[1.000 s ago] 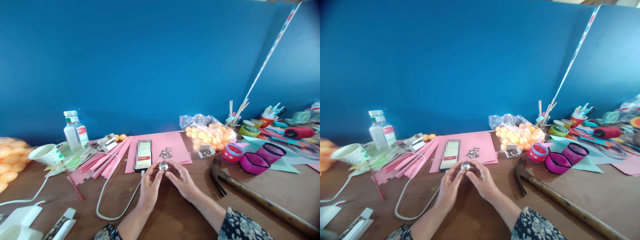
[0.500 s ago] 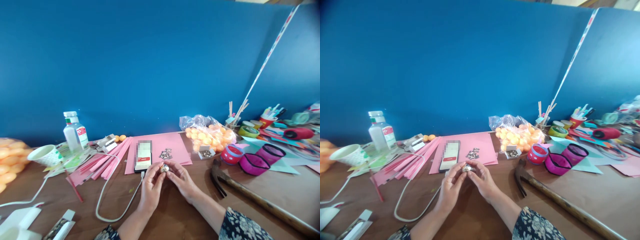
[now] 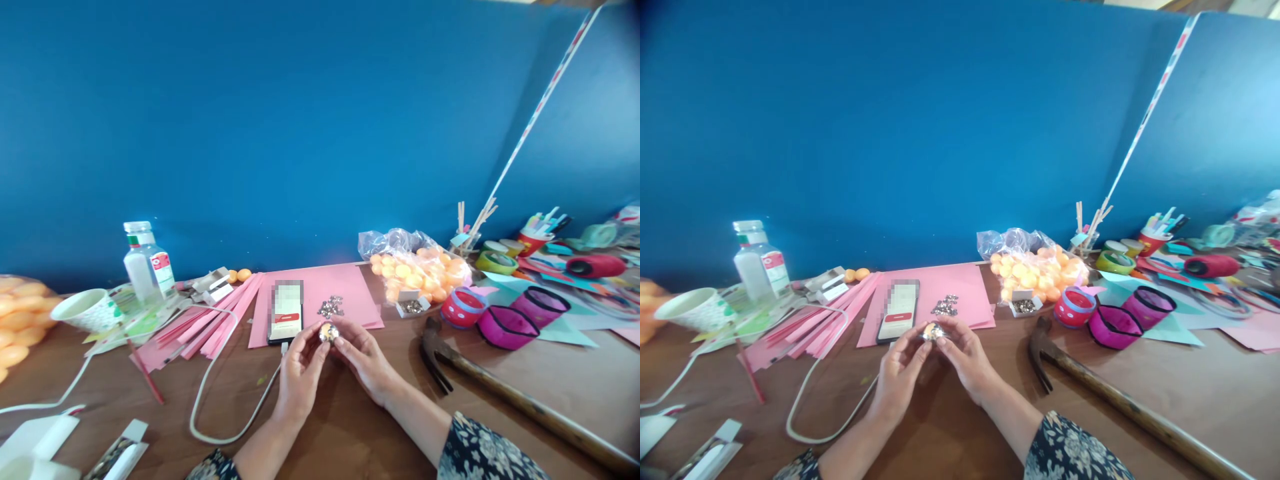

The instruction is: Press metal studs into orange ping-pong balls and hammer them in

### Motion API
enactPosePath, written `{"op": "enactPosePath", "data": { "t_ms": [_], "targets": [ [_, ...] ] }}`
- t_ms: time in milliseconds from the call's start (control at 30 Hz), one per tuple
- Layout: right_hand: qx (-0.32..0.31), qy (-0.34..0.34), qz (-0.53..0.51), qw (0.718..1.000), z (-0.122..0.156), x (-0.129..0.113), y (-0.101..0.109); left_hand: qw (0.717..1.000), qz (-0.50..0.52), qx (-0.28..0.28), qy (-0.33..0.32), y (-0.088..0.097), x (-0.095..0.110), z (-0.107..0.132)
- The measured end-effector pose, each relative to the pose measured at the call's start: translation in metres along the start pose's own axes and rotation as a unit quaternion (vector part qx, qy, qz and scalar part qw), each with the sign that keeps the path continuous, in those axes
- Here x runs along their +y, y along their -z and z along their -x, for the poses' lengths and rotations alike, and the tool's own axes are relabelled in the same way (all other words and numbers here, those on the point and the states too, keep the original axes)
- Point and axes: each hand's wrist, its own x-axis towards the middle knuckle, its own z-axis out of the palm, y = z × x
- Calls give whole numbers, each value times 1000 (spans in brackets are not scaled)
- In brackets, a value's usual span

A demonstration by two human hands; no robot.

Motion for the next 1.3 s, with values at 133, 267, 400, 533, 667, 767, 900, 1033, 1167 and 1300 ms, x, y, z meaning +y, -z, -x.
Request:
{"op": "enactPosePath", "data": {
  "t_ms": [133, 267, 400, 533, 667, 767, 900, 1033, 1167, 1300],
  "targets": [
    [4, -2, 25, 1000, 0, 0, 1, 1000, -23, -4, -3, 1, 0, -1],
    [12, 12, 44, 999, 0, -3, 0, 999, -30, -10, -5, 2, -2, -1],
    [24, 25, 70, 997, 0, -5, -3, 1000, -5, -14, -8, 0, 0, 0],
    [17, 48, 78, 996, 0, 1, -4, 999, 31, -17, 25, -2, 3, -1],
    [21, 49, 75, 996, -1, 4, -2, 996, 68, 11, 58, -2, 1, -2],
    [41, 42, 100, 993, 0, 0, -2, 994, 91, 12, 61, -1, -2, -3],
    [50, 28, 134, 989, 0, -5, -2, 995, 91, 3, 44, 0, -4, -3],
    [27, 40, 143, 988, 0, -6, -2, 997, 67, -21, 33, 0, -4, -1],
    [26, 51, 135, 989, -1, -4, -2, 995, 86, -32, 28, -2, -2, -2],
    [29, 57, 121, 991, -1, 0, -2, 989, 139, -14, 46, -2, -5, -3]
  ]
}}
